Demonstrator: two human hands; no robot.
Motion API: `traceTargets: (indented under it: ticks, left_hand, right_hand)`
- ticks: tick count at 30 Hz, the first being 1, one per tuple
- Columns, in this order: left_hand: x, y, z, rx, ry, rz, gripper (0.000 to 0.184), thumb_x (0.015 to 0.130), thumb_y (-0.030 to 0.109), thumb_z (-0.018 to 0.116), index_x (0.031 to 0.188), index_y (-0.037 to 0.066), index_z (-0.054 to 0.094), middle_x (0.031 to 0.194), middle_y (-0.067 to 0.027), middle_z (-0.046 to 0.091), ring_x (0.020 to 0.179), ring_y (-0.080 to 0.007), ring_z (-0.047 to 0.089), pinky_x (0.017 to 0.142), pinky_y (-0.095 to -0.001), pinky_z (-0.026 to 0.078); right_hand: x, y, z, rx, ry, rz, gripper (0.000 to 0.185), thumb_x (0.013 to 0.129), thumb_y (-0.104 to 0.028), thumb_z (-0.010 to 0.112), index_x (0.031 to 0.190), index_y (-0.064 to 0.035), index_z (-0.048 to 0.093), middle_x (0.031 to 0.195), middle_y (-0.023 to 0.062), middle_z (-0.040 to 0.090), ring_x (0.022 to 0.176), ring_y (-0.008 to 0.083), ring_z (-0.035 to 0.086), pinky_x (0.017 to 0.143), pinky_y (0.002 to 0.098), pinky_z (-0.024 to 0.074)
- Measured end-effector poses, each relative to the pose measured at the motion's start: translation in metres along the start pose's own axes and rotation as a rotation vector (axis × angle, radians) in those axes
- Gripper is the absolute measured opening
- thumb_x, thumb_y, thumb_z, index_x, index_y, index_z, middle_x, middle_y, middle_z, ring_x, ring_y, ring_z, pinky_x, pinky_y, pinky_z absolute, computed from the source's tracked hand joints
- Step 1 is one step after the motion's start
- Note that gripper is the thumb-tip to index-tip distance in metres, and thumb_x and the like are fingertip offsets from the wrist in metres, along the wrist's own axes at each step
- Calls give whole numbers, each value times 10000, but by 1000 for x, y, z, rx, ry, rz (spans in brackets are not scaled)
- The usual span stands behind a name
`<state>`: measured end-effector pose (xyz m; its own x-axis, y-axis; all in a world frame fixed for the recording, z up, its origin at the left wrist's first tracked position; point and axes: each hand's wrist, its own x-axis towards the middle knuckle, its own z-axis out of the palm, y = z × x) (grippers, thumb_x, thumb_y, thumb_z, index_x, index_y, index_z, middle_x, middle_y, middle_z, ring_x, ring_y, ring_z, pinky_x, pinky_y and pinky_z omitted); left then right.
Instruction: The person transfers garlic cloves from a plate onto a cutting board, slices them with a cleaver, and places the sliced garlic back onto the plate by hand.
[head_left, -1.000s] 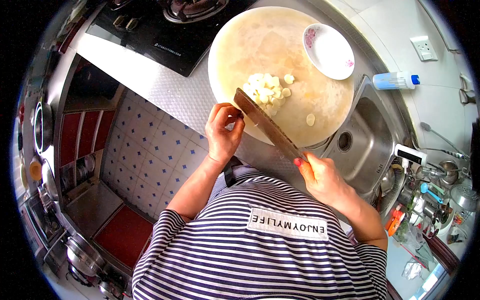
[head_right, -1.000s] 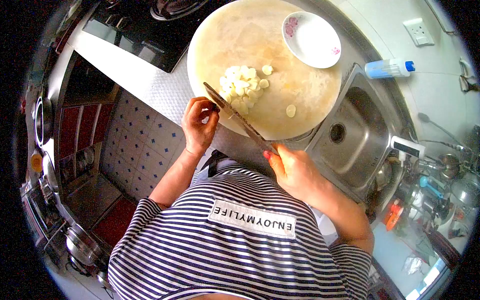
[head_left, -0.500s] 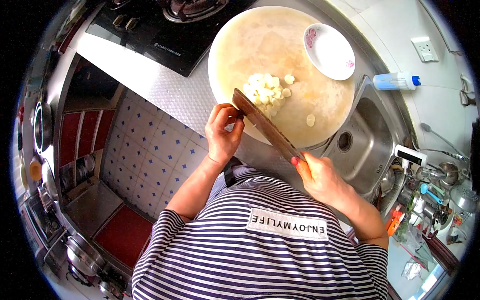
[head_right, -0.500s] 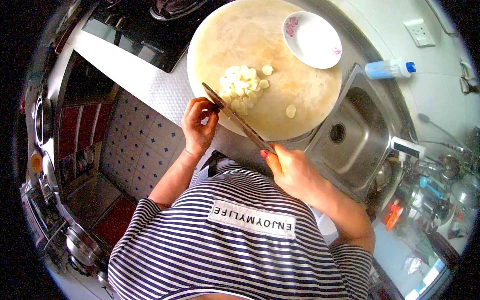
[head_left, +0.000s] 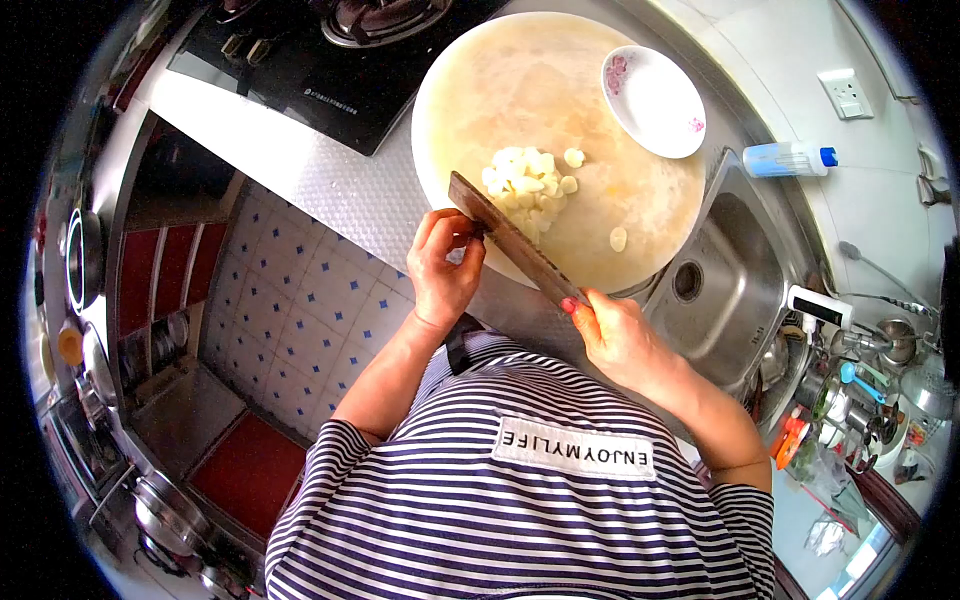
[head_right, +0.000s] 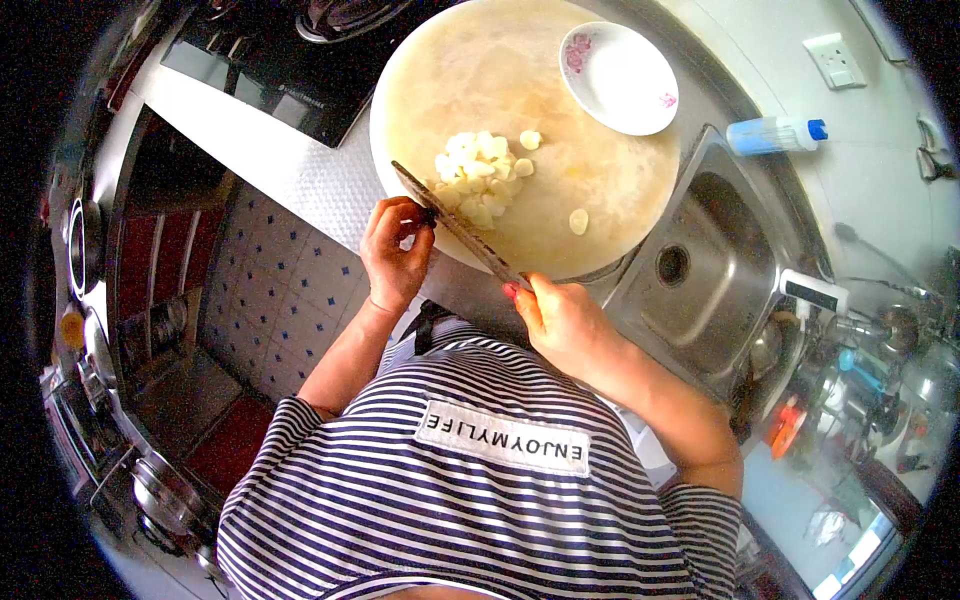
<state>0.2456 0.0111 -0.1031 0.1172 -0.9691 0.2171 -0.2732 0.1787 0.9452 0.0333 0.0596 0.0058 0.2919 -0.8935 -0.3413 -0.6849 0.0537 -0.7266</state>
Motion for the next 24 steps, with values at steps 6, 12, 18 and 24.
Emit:
traceTargets:
  ticks: [6, 12, 18, 24]
  left_hand:
    - [1, 0, -1, -46, -21, -3, 165, 775, -110, 636, 925, -47, 609, 992, -119, 605, 814, -202, 691, 712, -280, 580]
    - [0, -1, -2, -39, -28, 4, 166, 781, -115, 629, 932, -48, 608, 990, -121, 605, 816, -200, 691, 709, -279, 578]
    - [1, 0, -2, -26, -29, 15, 168, 782, -120, 630, 931, -46, 609, 997, -122, 603, 820, -200, 690, 712, -276, 576]
    - [1, 0, -3, -23, -28, 13, 164, 784, -122, 629, 926, -45, 606, 982, -117, 604, 819, -201, 688, 708, -277, 575]
  right_hand:
    - [-11, -3, -7, 47, 78, -76, 124, 943, -110, 577, 968, 11, 572, 609, 247, 561, 548, 426, 584, 460, 473, 405]
    - [-14, -11, -17, 9, 14, -25, 127, 951, -109, 567, 989, 12, 580, 611, 243, 561, 536, 415, 587, 449, 461, 401]
    - [-11, -10, -18, 41, -8, -16, 142, 961, -125, 566, 984, 15, 578, 605, 245, 556, 521, 411, 578, 445, 456, 389]
    - [-5, -7, -14, 76, 6, -35, 193, 967, -142, 570, 877, 29, 568, 595, 257, 538, 489, 398, 550, 446, 435, 384]
